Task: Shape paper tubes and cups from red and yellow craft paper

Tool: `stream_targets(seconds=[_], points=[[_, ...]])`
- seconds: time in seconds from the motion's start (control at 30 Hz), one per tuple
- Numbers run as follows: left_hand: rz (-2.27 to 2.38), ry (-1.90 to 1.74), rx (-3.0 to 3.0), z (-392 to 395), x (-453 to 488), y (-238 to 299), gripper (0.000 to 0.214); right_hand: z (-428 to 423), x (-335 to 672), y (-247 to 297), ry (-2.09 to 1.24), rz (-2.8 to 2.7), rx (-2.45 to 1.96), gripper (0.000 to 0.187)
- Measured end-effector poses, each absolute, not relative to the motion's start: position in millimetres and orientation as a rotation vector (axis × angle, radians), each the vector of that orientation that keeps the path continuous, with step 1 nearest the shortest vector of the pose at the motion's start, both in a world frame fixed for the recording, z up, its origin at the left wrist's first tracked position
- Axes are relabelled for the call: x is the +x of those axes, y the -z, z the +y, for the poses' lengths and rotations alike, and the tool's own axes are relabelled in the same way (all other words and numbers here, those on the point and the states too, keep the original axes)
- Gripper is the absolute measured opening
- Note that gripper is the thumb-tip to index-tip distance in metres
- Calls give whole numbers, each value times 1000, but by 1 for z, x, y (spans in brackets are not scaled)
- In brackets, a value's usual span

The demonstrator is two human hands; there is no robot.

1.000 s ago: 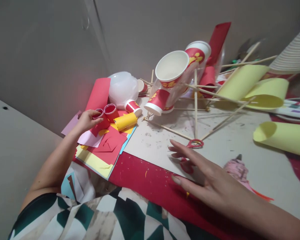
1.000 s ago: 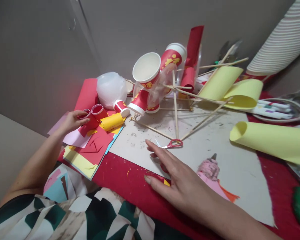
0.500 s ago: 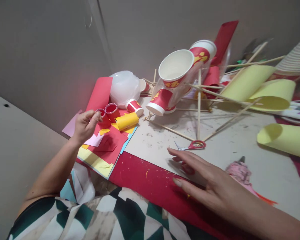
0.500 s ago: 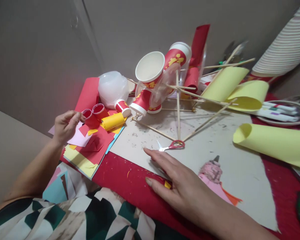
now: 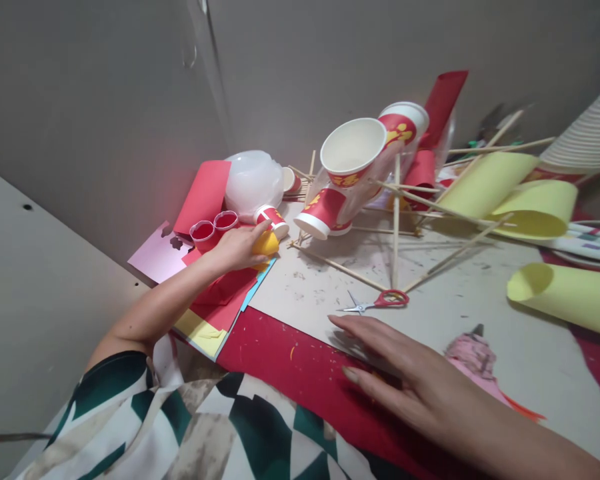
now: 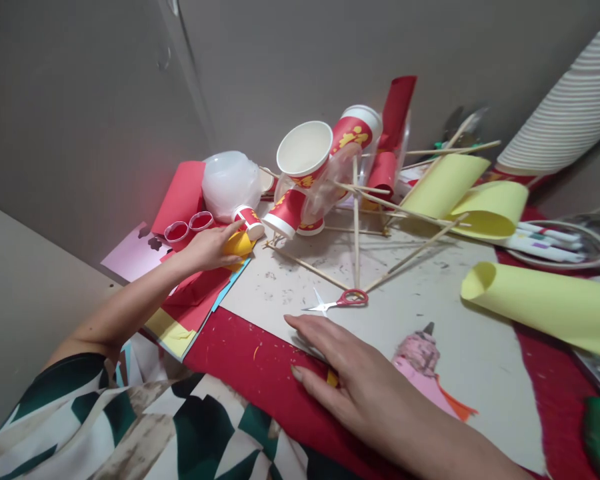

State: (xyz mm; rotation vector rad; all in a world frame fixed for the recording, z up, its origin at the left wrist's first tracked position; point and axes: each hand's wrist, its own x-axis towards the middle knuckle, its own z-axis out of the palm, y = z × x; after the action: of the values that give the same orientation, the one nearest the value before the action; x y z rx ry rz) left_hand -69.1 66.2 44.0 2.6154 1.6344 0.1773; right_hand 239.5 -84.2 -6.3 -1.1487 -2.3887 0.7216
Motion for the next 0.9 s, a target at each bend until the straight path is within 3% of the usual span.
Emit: stream_targets(seconds=[0.13,0.47,0.73,0.9], points=[[1623,-225,2530,64,-68,-39,76,-83,241,10,-698,-2428,-1151,59],[1299,-740,1922,30,-73,-52,91,-81,242,15,-639,-2467,-1122,55],[1070,-684,1089,32,-88,-48,53,-82,241,12,-662,-2484,-1097,53],[996,-759,771,28,-78,-35,41,-82,241,13,-627,-2502,-1056,51]])
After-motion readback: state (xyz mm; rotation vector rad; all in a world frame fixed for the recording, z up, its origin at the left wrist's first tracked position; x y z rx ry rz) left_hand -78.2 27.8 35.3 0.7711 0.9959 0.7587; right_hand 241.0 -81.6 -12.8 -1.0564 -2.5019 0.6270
